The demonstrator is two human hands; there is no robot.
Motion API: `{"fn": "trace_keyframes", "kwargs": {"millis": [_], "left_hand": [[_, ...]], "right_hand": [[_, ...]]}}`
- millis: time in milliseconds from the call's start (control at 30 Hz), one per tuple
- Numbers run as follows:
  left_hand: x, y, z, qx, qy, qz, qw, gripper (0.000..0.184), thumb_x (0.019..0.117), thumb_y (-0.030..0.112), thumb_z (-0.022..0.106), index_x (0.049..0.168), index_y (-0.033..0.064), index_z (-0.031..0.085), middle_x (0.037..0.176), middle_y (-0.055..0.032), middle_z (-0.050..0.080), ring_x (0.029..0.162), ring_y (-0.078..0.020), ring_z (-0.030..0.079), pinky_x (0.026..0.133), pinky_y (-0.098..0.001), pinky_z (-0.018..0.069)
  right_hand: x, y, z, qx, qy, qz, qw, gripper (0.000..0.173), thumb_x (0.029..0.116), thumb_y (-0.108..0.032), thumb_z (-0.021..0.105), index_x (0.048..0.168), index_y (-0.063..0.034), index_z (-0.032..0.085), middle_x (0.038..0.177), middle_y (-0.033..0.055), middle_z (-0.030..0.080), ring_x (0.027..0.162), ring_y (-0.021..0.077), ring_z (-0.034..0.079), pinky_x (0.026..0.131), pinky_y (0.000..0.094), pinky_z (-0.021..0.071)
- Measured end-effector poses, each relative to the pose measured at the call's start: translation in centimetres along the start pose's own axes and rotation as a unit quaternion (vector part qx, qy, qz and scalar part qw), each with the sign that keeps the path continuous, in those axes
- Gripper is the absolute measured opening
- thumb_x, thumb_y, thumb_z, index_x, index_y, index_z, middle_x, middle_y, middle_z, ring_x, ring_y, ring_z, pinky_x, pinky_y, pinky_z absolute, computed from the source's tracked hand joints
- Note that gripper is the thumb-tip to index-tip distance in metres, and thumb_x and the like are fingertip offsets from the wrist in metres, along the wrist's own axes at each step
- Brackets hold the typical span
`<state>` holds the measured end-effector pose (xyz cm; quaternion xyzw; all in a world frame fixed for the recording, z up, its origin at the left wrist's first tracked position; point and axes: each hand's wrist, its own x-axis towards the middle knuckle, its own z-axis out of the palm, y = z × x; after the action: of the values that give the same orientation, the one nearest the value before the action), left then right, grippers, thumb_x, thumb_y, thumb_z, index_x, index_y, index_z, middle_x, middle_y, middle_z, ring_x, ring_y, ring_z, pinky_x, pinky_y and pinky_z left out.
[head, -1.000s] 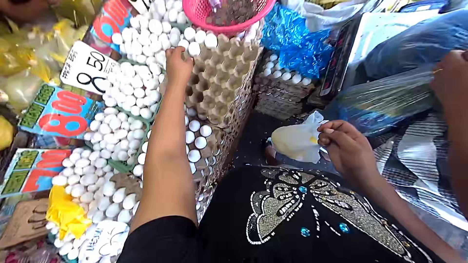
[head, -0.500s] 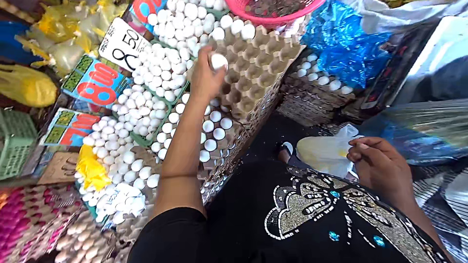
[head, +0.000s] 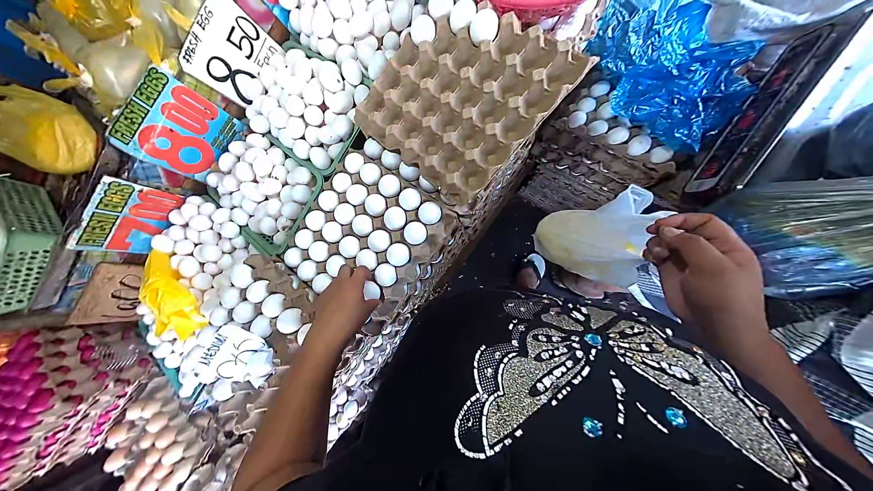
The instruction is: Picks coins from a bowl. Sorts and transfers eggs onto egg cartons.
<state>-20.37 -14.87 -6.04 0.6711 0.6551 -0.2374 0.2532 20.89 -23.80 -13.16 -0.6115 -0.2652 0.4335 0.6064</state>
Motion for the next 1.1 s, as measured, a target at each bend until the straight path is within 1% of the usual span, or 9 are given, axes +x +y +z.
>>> {"fn": "trace_keyframes", "kwargs": {"millis": [167, 333, 533, 733, 833, 900, 933, 1000, 1100], "left_hand": [[4.9, 2.4, -6.4, -0.093, 0.148, 0.121, 0.977, 0.045, 0.1016, 0.035, 0.064, 0.128, -0.0008, 0.066, 0.123, -0.0281, 0.064, 0.110, -0.0465, 0.063, 0.094, -0.0674, 0.0481], [14.7, 9.7, -15.7, -0.154, 0.298, 0.191, 0.923, 0.035, 0.1022, 0.023, 0.061, 0.127, -0.0016, 0.065, 0.136, -0.0288, 0.056, 0.117, -0.0424, 0.061, 0.100, -0.0584, 0.0492], [24.1, 18.7, -21.3, -0.119, 0.291, 0.185, 0.931, 0.048, 0.0930, 0.014, 0.065, 0.139, 0.0008, 0.058, 0.141, -0.0299, 0.053, 0.131, -0.0468, 0.053, 0.106, -0.0661, 0.0428], [28.9, 19.1, -21.7, -0.195, 0.255, 0.168, 0.932, 0.056, 0.0883, 0.016, 0.077, 0.139, 0.0004, 0.058, 0.135, -0.0289, 0.060, 0.127, -0.0462, 0.057, 0.107, -0.0658, 0.0433], [28.6, 18.4, -22.4, -0.541, 0.229, 0.164, 0.792, 0.040, 0.0995, 0.014, 0.053, 0.136, -0.0011, 0.050, 0.120, -0.0195, 0.059, 0.099, -0.0251, 0.061, 0.086, -0.0399, 0.0529], [28.5, 18.5, -23.1, -0.674, 0.214, 0.156, 0.689, 0.033, 0.1001, 0.020, 0.046, 0.129, 0.0038, 0.048, 0.108, -0.0144, 0.056, 0.084, -0.0229, 0.060, 0.074, -0.0407, 0.0548], [28.8, 18.7, -23.1, -0.656, 0.234, 0.163, 0.698, 0.033, 0.0999, 0.020, 0.050, 0.126, 0.0004, 0.051, 0.105, -0.0145, 0.058, 0.082, -0.0221, 0.060, 0.074, -0.0404, 0.0547], [29.0, 19.3, -23.2, -0.479, 0.275, 0.204, 0.808, 0.040, 0.0998, 0.022, 0.062, 0.123, -0.0107, 0.060, 0.115, -0.0240, 0.064, 0.100, -0.0289, 0.063, 0.090, -0.0465, 0.0527], [28.7, 21.8, -23.8, -0.192, 0.206, 0.237, 0.930, 0.052, 0.0901, 0.023, 0.079, 0.133, -0.0007, 0.064, 0.141, -0.0302, 0.055, 0.135, -0.0450, 0.050, 0.113, -0.0617, 0.0380]], "right_hand": [[-0.4, 0.0, 0.0, -0.003, -0.020, -0.008, 1.000, 0.015, 0.0992, -0.007, 0.045, 0.101, -0.0153, 0.058, 0.084, -0.0131, 0.062, 0.064, -0.0031, 0.054, 0.063, 0.0145, 0.0486], [-1.0, 0.7, -0.3, -0.012, -0.022, -0.006, 1.000, 0.013, 0.0972, -0.007, 0.046, 0.102, -0.0116, 0.058, 0.082, -0.0123, 0.061, 0.061, -0.0036, 0.052, 0.061, 0.0146, 0.0472], [-2.3, 1.8, -1.3, -0.014, 0.020, 0.007, 1.000, 0.012, 0.0953, -0.008, 0.049, 0.101, -0.0112, 0.059, 0.076, -0.0130, 0.058, 0.060, -0.0039, 0.052, 0.060, 0.0142, 0.0460], [-3.1, 2.9, -3.7, 0.010, 0.093, 0.008, 0.996, 0.013, 0.0949, -0.008, 0.049, 0.099, -0.0114, 0.060, 0.078, -0.0125, 0.060, 0.059, -0.0046, 0.051, 0.059, 0.0130, 0.0448], [-2.9, 2.9, -4.3, 0.007, 0.109, 0.007, 0.994, 0.014, 0.0945, -0.009, 0.048, 0.099, -0.0130, 0.061, 0.075, -0.0144, 0.059, 0.059, -0.0056, 0.051, 0.059, 0.0122, 0.0450], [-2.8, 3.0, -4.4, 0.004, 0.106, 0.009, 0.994, 0.013, 0.0945, -0.009, 0.050, 0.098, -0.0133, 0.061, 0.074, -0.0146, 0.058, 0.059, -0.0054, 0.051, 0.059, 0.0123, 0.0448], [-2.7, 3.0, -4.4, 0.000, 0.103, 0.008, 0.995, 0.013, 0.0941, -0.009, 0.050, 0.099, -0.0132, 0.061, 0.075, -0.0144, 0.059, 0.060, -0.0056, 0.051, 0.060, 0.0121, 0.0451], [-2.5, 3.2, -4.4, -0.011, 0.102, 0.003, 0.995, 0.013, 0.0938, -0.011, 0.050, 0.099, -0.0143, 0.061, 0.076, -0.0148, 0.059, 0.060, -0.0061, 0.051, 0.059, 0.0118, 0.0452], [-2.3, 3.0, -4.4, -0.006, 0.121, -0.002, 0.993, 0.013, 0.0946, -0.011, 0.050, 0.099, -0.0158, 0.061, 0.077, -0.0154, 0.059, 0.059, -0.0059, 0.051, 0.059, 0.0116, 0.0446]]}}
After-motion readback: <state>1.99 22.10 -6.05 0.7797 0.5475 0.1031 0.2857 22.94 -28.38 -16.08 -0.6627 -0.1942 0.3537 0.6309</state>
